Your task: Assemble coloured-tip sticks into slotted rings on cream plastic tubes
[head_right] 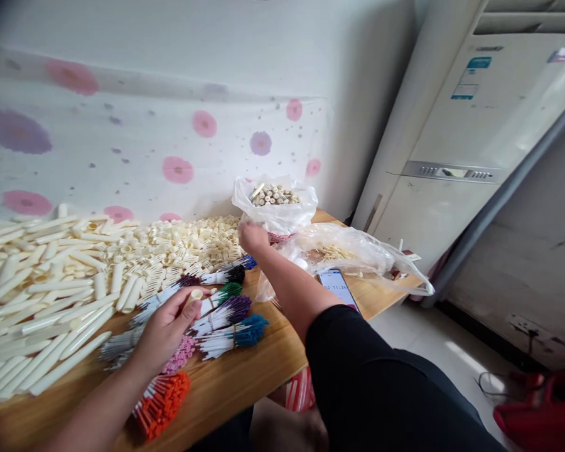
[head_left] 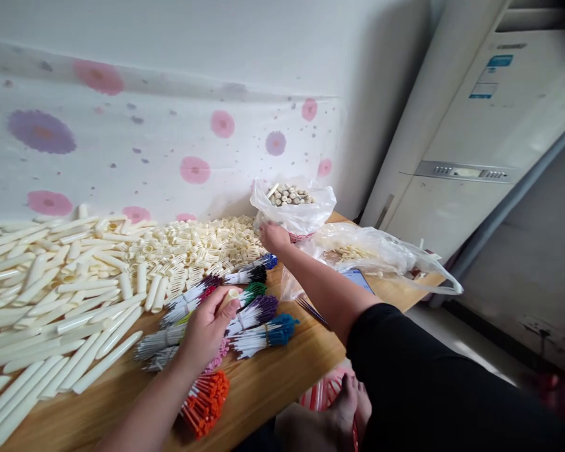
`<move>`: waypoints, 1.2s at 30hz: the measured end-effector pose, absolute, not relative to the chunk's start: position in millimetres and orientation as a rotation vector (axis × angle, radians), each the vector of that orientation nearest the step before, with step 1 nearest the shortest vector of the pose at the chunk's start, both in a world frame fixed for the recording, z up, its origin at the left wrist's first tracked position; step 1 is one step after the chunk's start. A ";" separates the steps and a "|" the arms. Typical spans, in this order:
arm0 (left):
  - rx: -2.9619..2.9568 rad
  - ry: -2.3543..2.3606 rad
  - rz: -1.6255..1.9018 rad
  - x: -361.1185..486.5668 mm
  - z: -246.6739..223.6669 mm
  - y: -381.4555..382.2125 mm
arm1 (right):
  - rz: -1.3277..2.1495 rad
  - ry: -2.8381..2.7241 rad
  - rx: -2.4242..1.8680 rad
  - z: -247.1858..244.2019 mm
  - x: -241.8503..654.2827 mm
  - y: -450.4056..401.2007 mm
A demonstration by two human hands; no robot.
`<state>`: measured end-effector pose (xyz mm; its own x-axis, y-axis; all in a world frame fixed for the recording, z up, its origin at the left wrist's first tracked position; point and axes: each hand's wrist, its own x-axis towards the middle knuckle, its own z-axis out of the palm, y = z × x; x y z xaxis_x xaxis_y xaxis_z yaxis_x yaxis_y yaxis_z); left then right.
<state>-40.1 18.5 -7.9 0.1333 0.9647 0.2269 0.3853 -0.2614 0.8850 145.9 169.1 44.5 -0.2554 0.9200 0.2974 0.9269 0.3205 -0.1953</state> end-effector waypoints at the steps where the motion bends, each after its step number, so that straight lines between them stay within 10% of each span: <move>1: 1.737 1.330 1.110 -40.6 -7.5 19.0 | -0.021 -2.229 -1.584 48.5 149.1 154.9; 9: 1.939 1.195 0.805 -36.5 -8.1 1.1 | 0.247 -2.287 -0.555 21.0 195.4 4.4; 36: 2.234 1.054 0.611 -36.3 -14.0 -1.3 | 0.319 -2.179 -0.584 -2.0 184.7 -17.4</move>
